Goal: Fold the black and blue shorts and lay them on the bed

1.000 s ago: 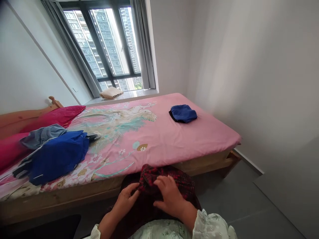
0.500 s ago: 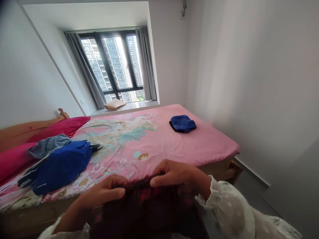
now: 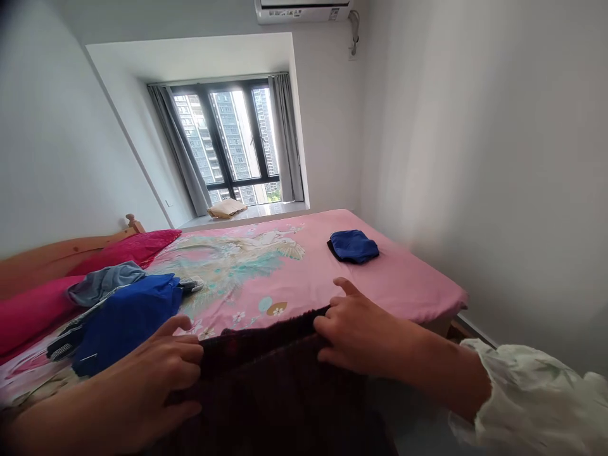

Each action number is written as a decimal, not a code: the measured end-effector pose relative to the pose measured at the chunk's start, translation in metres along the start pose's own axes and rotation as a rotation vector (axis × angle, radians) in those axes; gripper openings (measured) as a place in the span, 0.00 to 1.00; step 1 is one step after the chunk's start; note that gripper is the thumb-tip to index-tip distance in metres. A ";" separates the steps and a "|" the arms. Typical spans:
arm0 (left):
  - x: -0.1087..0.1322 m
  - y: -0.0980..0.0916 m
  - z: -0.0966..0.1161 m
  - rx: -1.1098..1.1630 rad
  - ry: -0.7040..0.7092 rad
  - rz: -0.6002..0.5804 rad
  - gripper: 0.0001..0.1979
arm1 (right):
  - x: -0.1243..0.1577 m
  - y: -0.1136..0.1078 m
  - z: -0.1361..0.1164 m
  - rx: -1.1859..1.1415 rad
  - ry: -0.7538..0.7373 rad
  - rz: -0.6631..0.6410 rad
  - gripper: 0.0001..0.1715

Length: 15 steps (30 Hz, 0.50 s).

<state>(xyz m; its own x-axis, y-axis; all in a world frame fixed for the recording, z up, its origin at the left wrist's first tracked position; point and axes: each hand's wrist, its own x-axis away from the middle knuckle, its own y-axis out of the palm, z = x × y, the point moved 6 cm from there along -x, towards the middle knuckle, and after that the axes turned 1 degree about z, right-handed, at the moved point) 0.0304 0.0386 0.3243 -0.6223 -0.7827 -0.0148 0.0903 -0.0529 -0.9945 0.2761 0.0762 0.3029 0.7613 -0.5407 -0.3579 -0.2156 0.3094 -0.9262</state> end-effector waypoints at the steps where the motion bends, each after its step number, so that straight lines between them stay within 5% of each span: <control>1: 0.000 0.005 0.007 -0.010 0.026 -0.053 0.08 | 0.002 0.000 -0.001 0.031 0.002 0.028 0.10; 5: 0.004 0.000 0.021 0.011 0.086 -0.017 0.07 | 0.007 -0.004 -0.003 0.007 -0.018 0.083 0.14; 9: 0.009 -0.010 0.012 -0.018 0.064 0.059 0.05 | 0.014 -0.016 -0.008 -0.044 -0.092 0.133 0.15; 15: 0.011 -0.003 0.000 -0.167 0.028 0.012 0.10 | 0.029 -0.016 -0.032 -0.009 -0.270 0.123 0.15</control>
<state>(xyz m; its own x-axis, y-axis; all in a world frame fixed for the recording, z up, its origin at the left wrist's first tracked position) 0.0229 0.0302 0.3268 -0.6433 -0.7651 -0.0272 -0.0317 0.0621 -0.9976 0.2816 0.0307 0.3032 0.8641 -0.2717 -0.4236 -0.3203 0.3523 -0.8794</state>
